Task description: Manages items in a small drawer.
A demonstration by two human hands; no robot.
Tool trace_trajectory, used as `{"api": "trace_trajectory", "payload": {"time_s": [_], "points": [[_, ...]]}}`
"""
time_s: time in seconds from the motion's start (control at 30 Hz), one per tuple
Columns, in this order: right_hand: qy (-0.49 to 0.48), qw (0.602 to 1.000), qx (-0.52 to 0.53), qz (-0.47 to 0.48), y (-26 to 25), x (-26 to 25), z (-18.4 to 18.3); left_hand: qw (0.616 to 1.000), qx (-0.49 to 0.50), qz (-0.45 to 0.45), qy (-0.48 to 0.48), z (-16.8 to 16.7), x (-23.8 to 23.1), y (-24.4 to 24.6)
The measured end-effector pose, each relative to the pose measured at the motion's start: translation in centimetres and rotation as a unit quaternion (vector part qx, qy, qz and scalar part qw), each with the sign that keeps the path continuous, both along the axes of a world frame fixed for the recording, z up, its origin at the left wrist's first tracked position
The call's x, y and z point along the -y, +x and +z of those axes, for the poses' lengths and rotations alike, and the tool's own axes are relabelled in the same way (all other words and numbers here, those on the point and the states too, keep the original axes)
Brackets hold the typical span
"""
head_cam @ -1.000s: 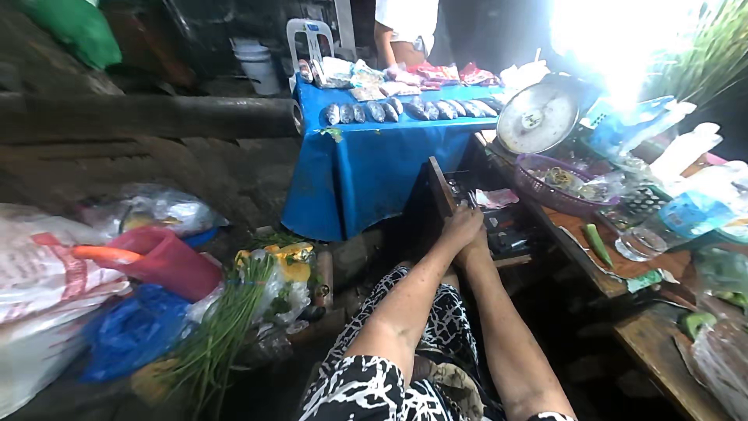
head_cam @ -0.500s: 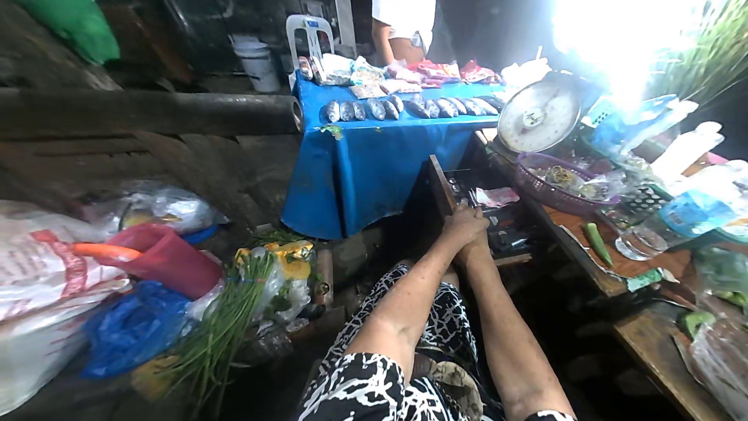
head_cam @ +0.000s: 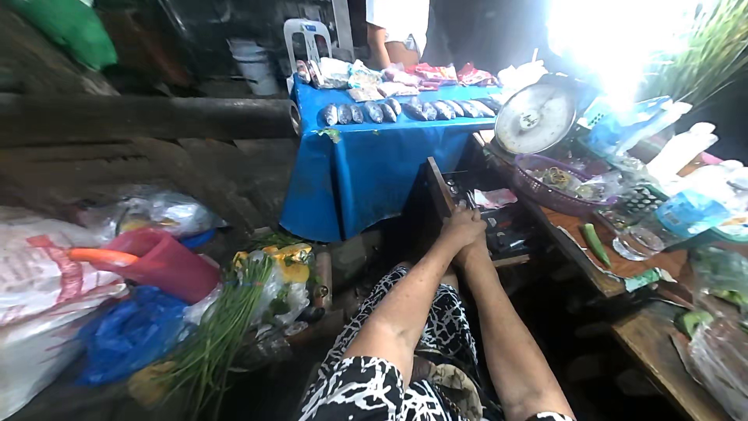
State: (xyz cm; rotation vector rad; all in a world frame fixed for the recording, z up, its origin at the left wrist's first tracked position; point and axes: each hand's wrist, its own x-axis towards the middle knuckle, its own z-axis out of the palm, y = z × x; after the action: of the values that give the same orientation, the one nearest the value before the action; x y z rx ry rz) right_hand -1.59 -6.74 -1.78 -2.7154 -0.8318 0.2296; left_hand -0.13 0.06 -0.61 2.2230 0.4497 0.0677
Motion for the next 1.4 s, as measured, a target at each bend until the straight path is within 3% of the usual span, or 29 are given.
{"api": "trace_trajectory", "payload": {"time_s": [0.13, 0.23, 0.33, 0.5, 0.83, 1.0, 1.13, 1.3, 1.4], "points": [[-0.053, 0.998, 0.020, 0.008, -1.1, -0.6, 2.6, 1.000, 0.003, 0.008, -0.013, -0.1, 0.0, 0.0], [-0.071, 0.997, -0.014, 0.009, -0.6, -0.4, 2.4, 1.000, 0.004, 0.007, -0.011, 0.0, 0.0, 0.0], [-0.024, 1.000, 0.014, 0.003, 1.0, -0.6, -0.2, 1.000, 0.006, 0.004, 0.006, -0.3, -0.1, 0.1], [-0.055, 0.998, 0.023, 0.024, 0.7, -0.6, 0.5, 0.999, 0.005, -0.012, 0.041, -0.1, 0.1, 0.1], [-0.060, 0.997, 0.024, 0.029, 0.6, -0.4, 0.8, 0.979, 0.010, -0.087, 0.185, -0.1, 0.1, 0.1], [-0.034, 0.997, 0.060, 0.037, 1.4, -0.5, -0.7, 0.990, 0.022, -0.065, 0.125, -0.3, 0.0, 0.1], [-0.041, 0.998, 0.039, 0.037, 0.9, -0.3, 0.0, 0.987, 0.007, -0.072, 0.145, -0.1, 0.0, 0.2], [-0.050, 0.997, 0.034, 0.039, 1.1, -0.4, -0.4, 0.999, 0.005, -0.019, 0.048, -0.1, 0.1, 0.0], [-0.007, 0.999, 0.030, 0.015, 0.8, -0.2, -0.5, 1.000, -0.001, -0.003, 0.009, -0.1, 0.0, 0.1]]}}
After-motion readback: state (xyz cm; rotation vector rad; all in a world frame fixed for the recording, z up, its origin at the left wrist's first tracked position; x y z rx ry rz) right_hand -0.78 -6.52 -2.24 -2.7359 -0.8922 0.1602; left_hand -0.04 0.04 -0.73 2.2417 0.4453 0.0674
